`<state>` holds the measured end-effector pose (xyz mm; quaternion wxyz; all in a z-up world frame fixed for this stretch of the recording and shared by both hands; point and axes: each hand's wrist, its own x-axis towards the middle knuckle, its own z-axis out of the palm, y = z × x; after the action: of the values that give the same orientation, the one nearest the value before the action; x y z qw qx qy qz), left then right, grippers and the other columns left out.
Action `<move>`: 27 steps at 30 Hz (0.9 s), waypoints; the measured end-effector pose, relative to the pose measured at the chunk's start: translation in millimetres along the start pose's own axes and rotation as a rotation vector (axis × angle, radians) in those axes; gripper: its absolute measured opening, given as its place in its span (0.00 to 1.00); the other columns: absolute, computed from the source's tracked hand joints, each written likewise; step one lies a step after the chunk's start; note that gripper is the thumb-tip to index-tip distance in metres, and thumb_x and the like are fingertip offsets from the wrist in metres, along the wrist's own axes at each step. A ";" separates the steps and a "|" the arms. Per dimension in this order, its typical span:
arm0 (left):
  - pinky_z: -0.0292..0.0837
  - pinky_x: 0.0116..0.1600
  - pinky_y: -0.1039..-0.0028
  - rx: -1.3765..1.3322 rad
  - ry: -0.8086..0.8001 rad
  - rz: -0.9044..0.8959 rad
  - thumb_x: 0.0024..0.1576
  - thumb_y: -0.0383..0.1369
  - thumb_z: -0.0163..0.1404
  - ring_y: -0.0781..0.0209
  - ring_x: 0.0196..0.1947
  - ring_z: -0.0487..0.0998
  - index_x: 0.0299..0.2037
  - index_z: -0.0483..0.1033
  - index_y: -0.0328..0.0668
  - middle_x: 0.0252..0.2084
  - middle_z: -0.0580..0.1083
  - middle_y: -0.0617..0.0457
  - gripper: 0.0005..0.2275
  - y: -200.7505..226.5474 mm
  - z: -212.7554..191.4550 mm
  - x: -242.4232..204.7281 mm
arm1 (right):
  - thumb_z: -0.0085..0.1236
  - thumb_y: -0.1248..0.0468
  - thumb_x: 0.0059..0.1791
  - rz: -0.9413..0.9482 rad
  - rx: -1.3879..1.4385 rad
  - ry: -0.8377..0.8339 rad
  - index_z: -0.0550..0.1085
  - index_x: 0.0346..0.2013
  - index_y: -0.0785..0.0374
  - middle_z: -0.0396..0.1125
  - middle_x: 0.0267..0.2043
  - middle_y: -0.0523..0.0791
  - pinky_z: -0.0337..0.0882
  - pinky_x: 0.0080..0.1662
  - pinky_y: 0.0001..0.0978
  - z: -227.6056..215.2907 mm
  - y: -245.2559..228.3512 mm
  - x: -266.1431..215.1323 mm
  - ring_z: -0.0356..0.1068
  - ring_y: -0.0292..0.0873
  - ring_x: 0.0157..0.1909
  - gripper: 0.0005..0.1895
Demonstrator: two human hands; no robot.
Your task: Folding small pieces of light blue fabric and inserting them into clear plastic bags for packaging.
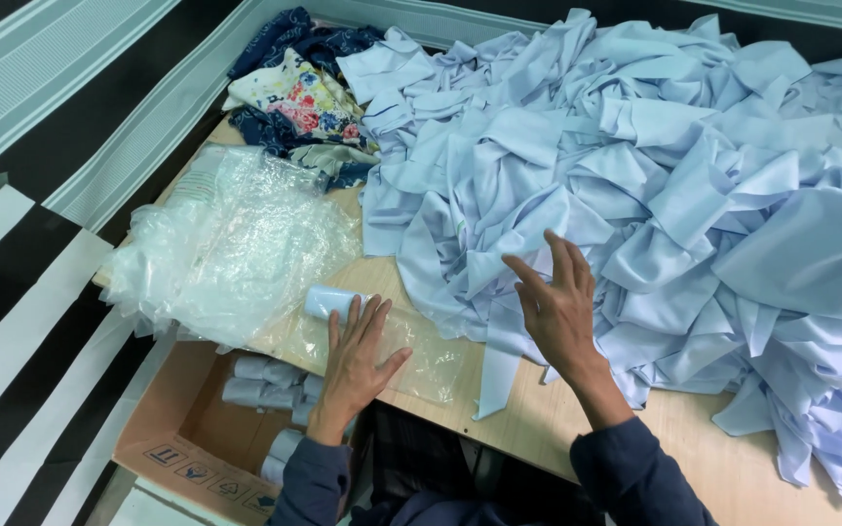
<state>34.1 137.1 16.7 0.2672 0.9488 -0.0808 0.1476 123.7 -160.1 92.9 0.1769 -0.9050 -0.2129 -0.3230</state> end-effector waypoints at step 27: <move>0.43 0.73 0.42 -0.347 -0.109 0.425 0.64 0.39 0.49 0.46 0.71 0.65 0.62 0.72 0.50 0.66 0.70 0.49 0.17 138.1 53.2 47.1 | 0.45 0.74 0.52 1.136 1.200 0.272 0.78 0.51 0.72 0.70 0.47 0.51 0.68 0.39 0.29 -105.7 143.7 -228.2 0.64 0.42 0.41 0.16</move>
<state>59.1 -11.3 55.4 0.3838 0.8574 -0.3162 0.1328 -18.1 -392.1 -6.9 0.7887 -0.5800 0.1627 -0.1228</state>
